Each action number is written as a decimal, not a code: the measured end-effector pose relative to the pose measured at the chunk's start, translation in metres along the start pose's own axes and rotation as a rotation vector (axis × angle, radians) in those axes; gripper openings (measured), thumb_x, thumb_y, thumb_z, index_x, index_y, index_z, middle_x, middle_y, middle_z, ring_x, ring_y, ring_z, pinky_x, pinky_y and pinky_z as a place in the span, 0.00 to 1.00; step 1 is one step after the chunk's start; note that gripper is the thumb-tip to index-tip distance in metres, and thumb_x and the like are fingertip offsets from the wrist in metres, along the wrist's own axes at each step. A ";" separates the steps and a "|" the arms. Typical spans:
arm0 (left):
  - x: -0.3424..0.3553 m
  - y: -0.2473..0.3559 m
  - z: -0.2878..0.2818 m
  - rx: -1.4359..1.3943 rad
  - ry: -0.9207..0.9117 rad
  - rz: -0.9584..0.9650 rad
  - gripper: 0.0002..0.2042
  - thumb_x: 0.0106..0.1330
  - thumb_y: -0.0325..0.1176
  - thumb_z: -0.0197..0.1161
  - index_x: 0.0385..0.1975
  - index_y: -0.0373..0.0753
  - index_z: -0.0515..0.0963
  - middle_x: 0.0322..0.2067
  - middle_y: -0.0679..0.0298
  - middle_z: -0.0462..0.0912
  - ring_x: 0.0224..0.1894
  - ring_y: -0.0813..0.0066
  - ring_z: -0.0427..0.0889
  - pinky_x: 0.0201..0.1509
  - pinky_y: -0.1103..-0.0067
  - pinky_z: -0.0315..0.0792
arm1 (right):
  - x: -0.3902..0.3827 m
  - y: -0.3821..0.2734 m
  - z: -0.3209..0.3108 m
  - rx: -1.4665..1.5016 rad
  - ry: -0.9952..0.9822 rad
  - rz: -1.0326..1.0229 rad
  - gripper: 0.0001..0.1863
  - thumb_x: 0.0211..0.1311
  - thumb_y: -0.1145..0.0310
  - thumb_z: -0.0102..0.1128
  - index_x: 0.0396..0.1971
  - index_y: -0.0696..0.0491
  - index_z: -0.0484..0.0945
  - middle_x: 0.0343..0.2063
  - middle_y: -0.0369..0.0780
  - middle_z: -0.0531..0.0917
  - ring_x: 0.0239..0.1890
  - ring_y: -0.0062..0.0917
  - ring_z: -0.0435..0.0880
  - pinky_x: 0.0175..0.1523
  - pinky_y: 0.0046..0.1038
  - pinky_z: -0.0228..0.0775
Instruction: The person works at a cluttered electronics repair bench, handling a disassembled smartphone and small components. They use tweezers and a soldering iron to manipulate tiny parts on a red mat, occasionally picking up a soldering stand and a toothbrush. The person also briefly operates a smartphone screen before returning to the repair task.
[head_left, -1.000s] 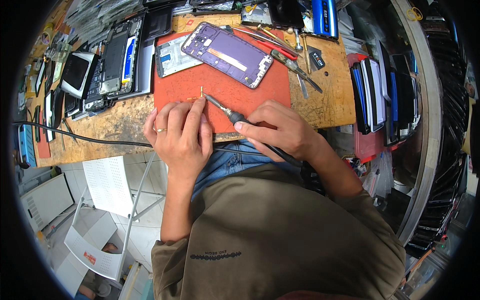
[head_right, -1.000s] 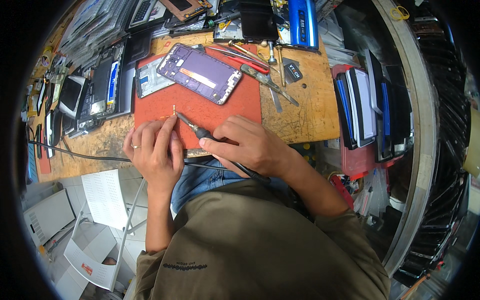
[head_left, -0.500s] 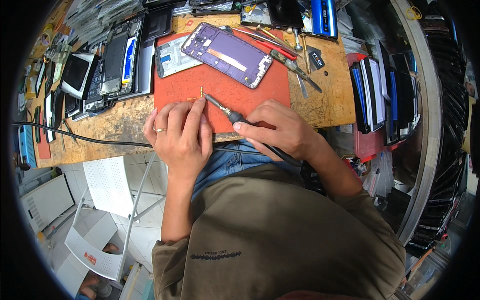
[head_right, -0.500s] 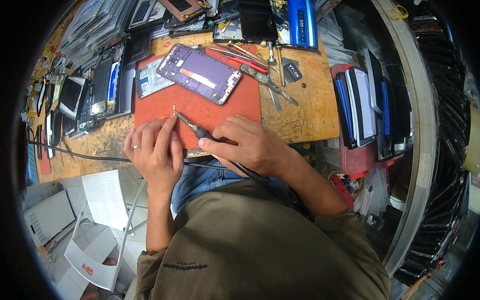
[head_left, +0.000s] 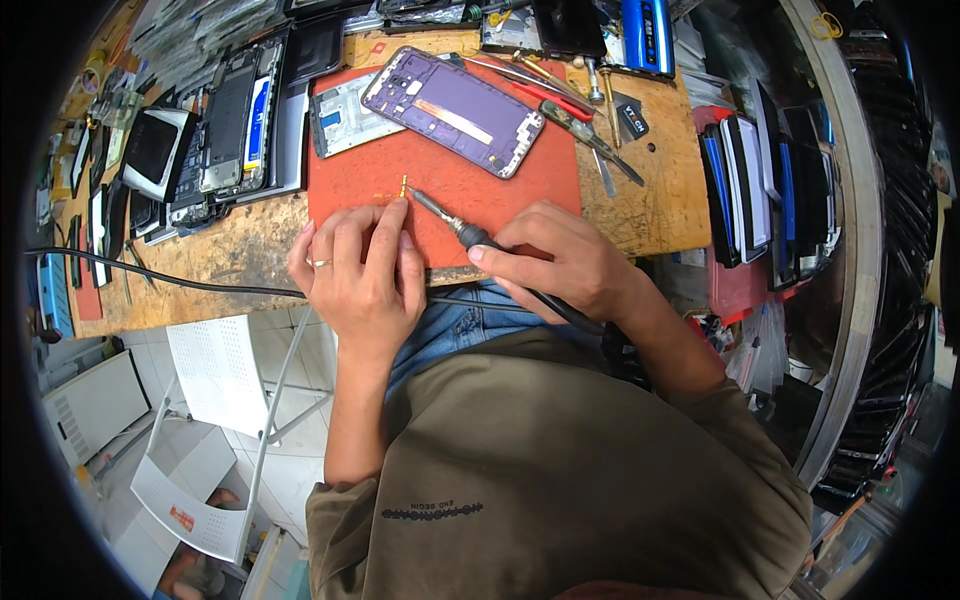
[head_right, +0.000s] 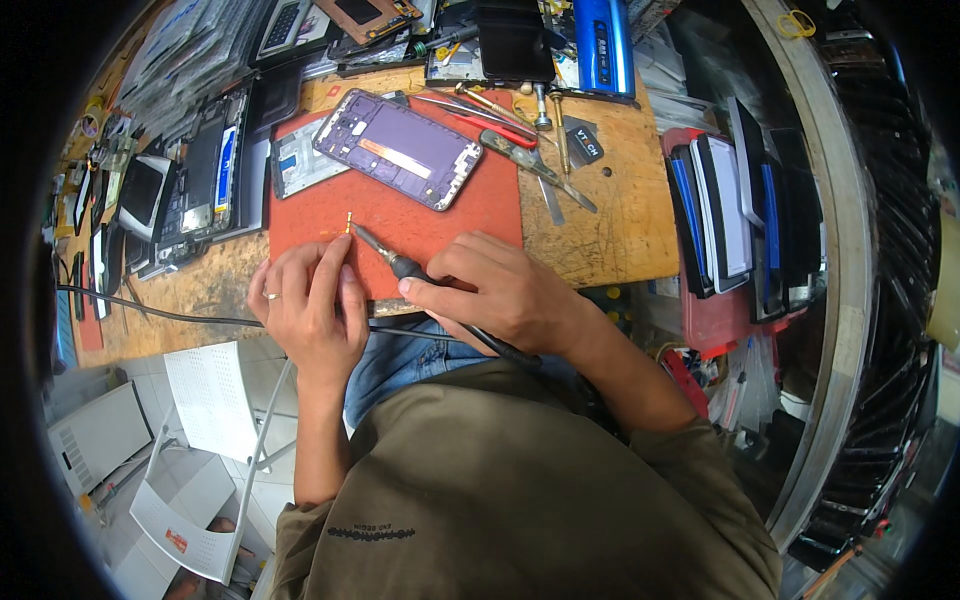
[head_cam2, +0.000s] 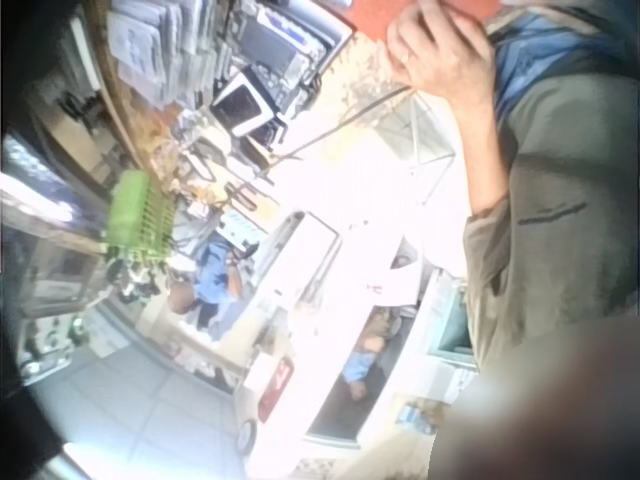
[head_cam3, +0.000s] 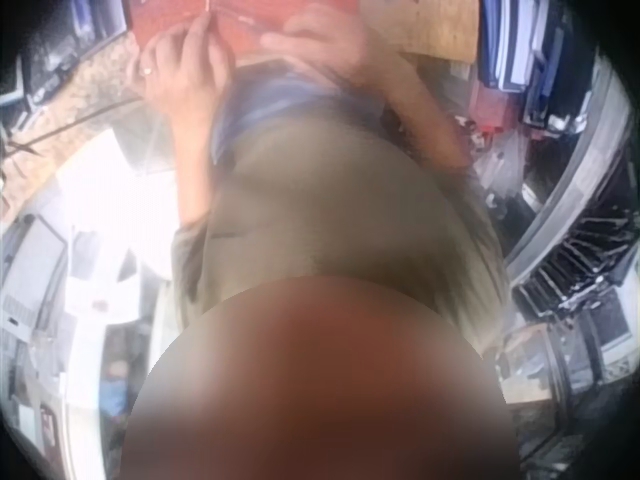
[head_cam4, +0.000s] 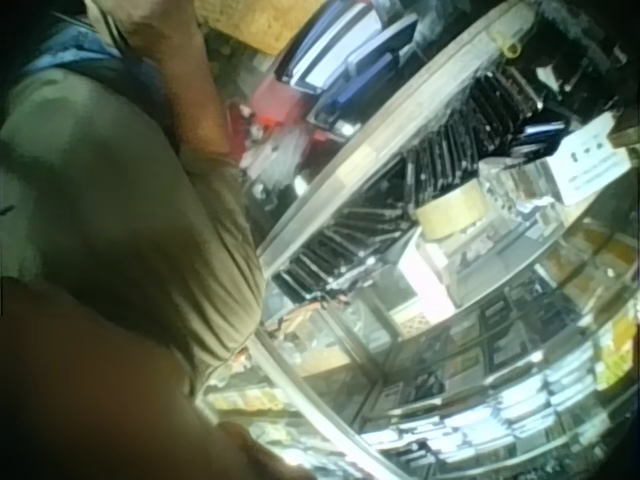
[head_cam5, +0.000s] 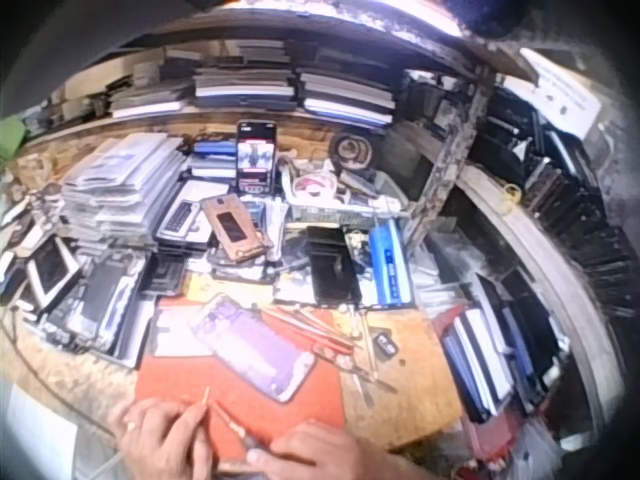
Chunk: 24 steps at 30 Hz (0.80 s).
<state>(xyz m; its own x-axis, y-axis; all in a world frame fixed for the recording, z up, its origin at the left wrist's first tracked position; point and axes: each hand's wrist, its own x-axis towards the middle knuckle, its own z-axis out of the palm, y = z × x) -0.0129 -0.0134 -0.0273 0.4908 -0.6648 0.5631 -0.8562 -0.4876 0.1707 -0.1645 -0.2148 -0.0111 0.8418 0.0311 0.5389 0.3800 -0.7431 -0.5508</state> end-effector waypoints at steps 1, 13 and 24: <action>0.000 0.000 0.000 -0.002 0.003 0.002 0.15 0.63 0.34 0.69 0.50 0.48 0.91 0.45 0.70 0.86 0.53 0.69 0.85 0.74 0.63 0.60 | 0.000 0.000 0.000 -0.006 0.000 -0.005 0.23 0.57 0.78 0.77 0.54 0.53 0.88 0.38 0.39 0.81 0.37 0.33 0.83 0.41 0.34 0.77; 0.001 0.000 0.000 0.004 0.001 0.010 0.15 0.64 0.34 0.69 0.51 0.48 0.90 0.45 0.70 0.87 0.52 0.69 0.84 0.72 0.63 0.61 | -0.003 0.001 0.001 -0.003 0.007 -0.014 0.24 0.55 0.77 0.78 0.55 0.53 0.88 0.39 0.39 0.81 0.39 0.34 0.82 0.44 0.36 0.76; 0.002 -0.001 -0.004 -0.077 -0.003 -0.006 0.13 0.66 0.31 0.69 0.50 0.44 0.89 0.44 0.65 0.86 0.52 0.64 0.85 0.71 0.61 0.65 | -0.007 -0.033 -0.014 -0.102 -0.016 0.060 0.22 0.53 0.83 0.74 0.51 0.59 0.87 0.33 0.40 0.80 0.33 0.35 0.81 0.39 0.35 0.72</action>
<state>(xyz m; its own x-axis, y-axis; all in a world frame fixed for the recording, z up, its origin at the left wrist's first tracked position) -0.0119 -0.0120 -0.0237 0.4963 -0.6637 0.5596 -0.8631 -0.4468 0.2355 -0.1884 -0.1998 0.0118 0.8683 -0.0057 0.4961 0.2881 -0.8083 -0.5134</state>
